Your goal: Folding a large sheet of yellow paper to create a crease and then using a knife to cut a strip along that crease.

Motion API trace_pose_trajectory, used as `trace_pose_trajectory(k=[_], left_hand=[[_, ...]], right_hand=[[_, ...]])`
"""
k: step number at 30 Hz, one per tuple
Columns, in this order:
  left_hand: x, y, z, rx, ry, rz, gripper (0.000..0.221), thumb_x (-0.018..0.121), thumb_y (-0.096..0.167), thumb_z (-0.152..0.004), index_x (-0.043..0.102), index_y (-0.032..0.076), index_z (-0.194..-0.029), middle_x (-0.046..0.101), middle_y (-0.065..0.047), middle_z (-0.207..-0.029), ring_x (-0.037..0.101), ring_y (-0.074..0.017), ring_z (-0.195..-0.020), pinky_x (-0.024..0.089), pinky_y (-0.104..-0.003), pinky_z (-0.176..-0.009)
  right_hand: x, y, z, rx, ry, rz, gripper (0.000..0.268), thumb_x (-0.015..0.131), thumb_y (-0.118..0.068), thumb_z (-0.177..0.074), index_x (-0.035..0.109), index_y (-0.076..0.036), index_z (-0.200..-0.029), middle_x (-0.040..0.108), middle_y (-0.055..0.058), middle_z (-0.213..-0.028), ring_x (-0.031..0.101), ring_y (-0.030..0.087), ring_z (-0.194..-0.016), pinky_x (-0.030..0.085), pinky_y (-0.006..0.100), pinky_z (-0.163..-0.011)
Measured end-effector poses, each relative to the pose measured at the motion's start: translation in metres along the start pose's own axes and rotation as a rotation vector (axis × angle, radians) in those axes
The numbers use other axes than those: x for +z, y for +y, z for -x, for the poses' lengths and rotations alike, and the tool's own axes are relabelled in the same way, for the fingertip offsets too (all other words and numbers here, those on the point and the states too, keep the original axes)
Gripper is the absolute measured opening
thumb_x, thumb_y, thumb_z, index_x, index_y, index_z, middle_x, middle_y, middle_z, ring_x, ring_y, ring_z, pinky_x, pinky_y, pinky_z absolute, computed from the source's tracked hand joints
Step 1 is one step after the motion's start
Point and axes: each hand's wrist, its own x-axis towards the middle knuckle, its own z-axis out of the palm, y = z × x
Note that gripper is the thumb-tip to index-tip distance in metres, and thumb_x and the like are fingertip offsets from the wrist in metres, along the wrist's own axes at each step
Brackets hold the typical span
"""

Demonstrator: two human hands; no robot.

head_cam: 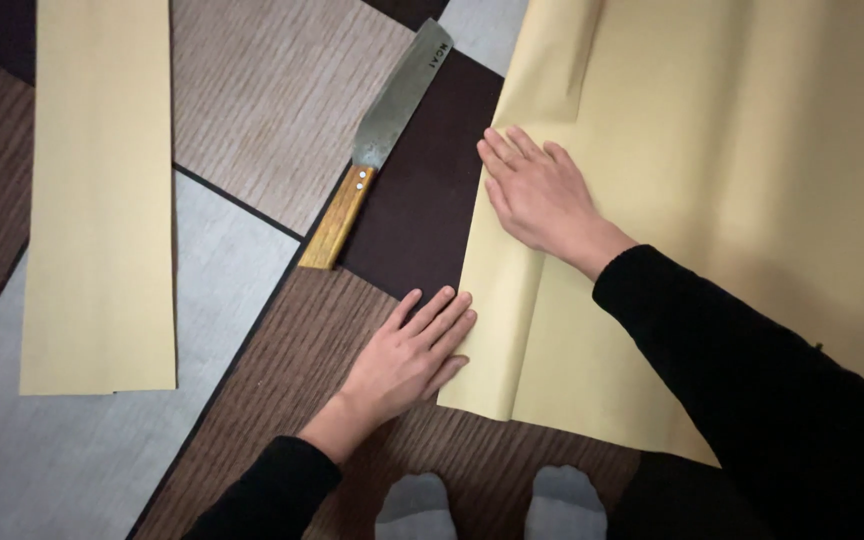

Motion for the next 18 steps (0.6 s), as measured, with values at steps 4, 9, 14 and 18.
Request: trace_pose_trajectory(k=[4, 9, 14, 18], left_hand=[[-0.001, -0.025, -0.034, 0.061, 0.016, 0.005, 0.047, 0.051, 0.043, -0.119, 0.070, 0.010, -0.147, 0.070, -0.014, -0.146, 0.065, -0.0345, -0.142, 0.048, -0.056, -0.117], [0.010, -0.067, -0.104, 0.062, 0.103, -0.163, 0.052, 0.056, 0.040, -0.116, 0.067, 0.009, -0.156, 0.065, -0.018, -0.160, 0.059, -0.0347, -0.154, 0.044, -0.057, -0.126], [0.039, -0.098, -0.115, 0.017, 0.099, -0.181, 0.066, 0.057, 0.050, -0.115, 0.058, 0.009, -0.168, 0.056, -0.015, -0.173, 0.048, -0.0311, -0.166, 0.031, -0.060, -0.135], [0.036, -0.100, -0.115, -0.003, 0.119, -0.096, 0.063, 0.053, 0.053, -0.118, 0.063, 0.009, -0.162, 0.057, -0.014, -0.174, 0.045, -0.0293, -0.168, 0.026, -0.059, -0.139]], right_hand=[[-0.001, 0.004, -0.006, -0.002, -0.021, -0.001, 0.060, 0.038, -0.039, -0.120, 0.058, -0.016, -0.171, 0.055, 0.006, -0.178, 0.044, 0.034, -0.168, 0.045, 0.065, -0.121], [0.001, 0.012, -0.013, 0.095, -0.200, -0.219, 0.064, 0.027, -0.047, -0.121, 0.046, -0.024, -0.178, 0.041, 0.000, -0.186, 0.029, 0.030, -0.174, 0.036, 0.068, -0.128], [-0.006, 0.011, -0.012, 0.117, -0.222, -0.295, 0.065, 0.024, -0.050, -0.123, 0.047, -0.023, -0.177, 0.040, 0.000, -0.186, 0.025, 0.029, -0.176, 0.031, 0.066, -0.132], [-0.024, -0.012, 0.011, 0.040, -0.104, -0.203, 0.061, 0.031, -0.042, -0.123, 0.049, -0.017, -0.176, 0.045, 0.009, -0.184, 0.033, 0.037, -0.172, 0.033, 0.066, -0.131]])
